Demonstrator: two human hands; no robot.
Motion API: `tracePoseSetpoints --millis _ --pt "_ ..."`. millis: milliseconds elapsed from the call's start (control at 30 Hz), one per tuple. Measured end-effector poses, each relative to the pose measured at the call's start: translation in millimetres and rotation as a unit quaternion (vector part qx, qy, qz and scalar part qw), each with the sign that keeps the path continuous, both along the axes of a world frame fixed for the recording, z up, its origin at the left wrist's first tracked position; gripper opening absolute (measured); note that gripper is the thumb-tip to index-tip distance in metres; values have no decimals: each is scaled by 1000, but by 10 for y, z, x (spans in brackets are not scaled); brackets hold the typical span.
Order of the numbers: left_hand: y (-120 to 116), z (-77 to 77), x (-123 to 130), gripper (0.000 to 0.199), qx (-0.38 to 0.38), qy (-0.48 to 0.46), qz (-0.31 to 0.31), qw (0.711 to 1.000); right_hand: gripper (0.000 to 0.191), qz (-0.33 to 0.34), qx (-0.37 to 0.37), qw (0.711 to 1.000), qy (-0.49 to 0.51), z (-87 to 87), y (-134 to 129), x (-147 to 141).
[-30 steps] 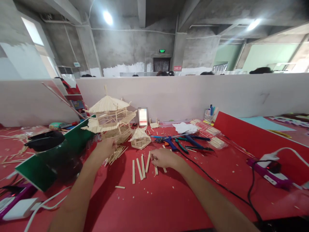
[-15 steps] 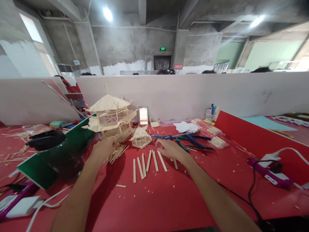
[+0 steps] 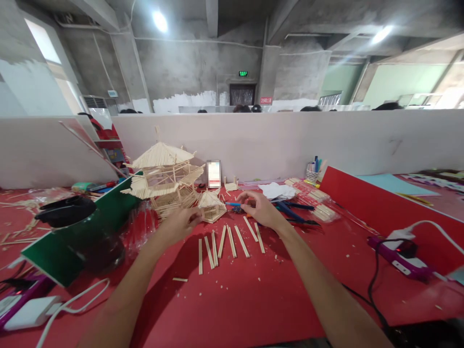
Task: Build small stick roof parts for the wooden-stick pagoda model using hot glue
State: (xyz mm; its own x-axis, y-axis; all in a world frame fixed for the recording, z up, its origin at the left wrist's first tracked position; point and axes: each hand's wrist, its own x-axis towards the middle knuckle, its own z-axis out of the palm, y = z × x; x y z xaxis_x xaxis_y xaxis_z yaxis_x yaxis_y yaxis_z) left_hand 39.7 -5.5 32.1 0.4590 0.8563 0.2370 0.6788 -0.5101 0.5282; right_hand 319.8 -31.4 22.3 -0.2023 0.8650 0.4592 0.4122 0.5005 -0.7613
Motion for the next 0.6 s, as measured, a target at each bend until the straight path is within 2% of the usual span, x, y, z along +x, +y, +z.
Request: tracePoseSetpoints --millis 33,133,233,400,467,600 --pt "-44 -20 82 24 10 1 -62 998 14 12 2 1000 22 9 -10 -10" --pt "-155 -112 370 31 17 -11 -138 990 11 39 5 997 67 37 -36 -44" --pt "-154 -207 656 32 42 24 -205 978 11 49 8 995 90 75 -60 -65" --pt "70 -296 978 19 5 63 -251 966 12 43 4 994 104 120 -81 -63" --pt "150 -318 1046 13 -17 48 -252 966 12 38 2 993 111 121 -74 -53" --pt "242 -318 1084 16 -43 14 -245 969 13 10 8 992 127 93 -31 -20"
